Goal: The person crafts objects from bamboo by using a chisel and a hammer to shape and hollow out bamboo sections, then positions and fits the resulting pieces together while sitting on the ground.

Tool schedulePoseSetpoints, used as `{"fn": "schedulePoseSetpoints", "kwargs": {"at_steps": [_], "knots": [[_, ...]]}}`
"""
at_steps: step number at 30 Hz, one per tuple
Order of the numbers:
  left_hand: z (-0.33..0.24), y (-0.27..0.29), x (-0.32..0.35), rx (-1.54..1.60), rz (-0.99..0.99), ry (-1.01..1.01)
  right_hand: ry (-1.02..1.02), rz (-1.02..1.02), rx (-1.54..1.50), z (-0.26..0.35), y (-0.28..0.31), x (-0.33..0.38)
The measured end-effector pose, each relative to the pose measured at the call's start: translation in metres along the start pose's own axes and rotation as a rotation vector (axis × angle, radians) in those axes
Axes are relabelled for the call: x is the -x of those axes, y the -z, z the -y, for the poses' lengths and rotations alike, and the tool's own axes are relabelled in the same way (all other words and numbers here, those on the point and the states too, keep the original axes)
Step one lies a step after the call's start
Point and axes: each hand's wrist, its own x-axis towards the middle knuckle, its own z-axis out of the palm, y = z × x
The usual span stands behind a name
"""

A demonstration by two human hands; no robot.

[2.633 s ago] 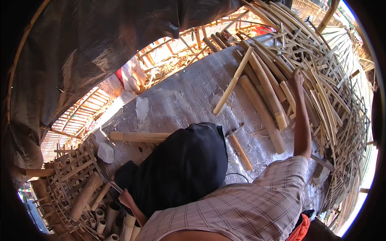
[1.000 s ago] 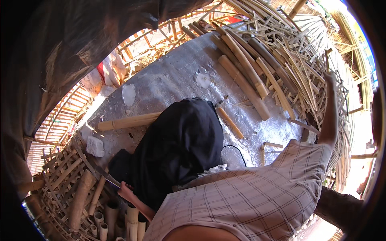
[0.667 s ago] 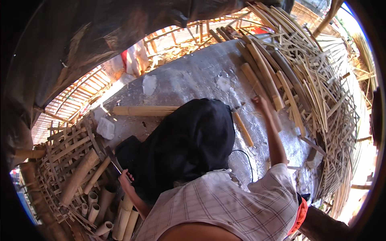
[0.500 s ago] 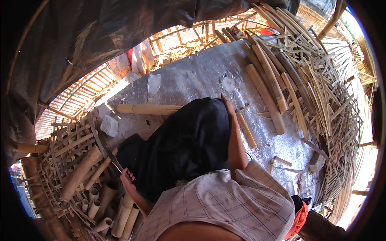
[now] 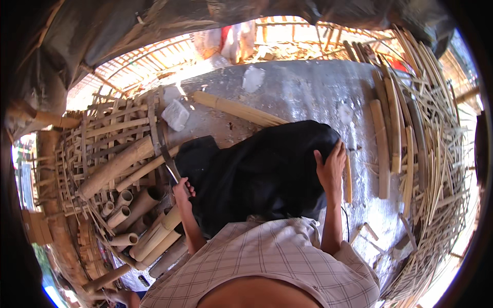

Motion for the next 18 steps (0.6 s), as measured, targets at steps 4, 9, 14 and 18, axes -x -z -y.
{"fn": "schedulePoseSetpoints", "kwargs": {"at_steps": [4,9,14,18], "knots": [[0.010,0.004,0.001,0.015,-0.041,-0.030,0.052,0.039,0.061,0.059,0.009,-0.037],[0.002,0.003,0.005,0.053,0.018,-0.003,0.377,0.215,-0.469,0.115,-0.067,-0.117],[0.004,0.008,0.008,0.069,-0.034,0.022,0.697,0.495,-0.190,0.165,-0.198,-0.140],[0.003,-0.007,0.007,0.025,-0.074,-0.019,0.652,0.621,0.032,0.152,-0.258,-0.119]]}}
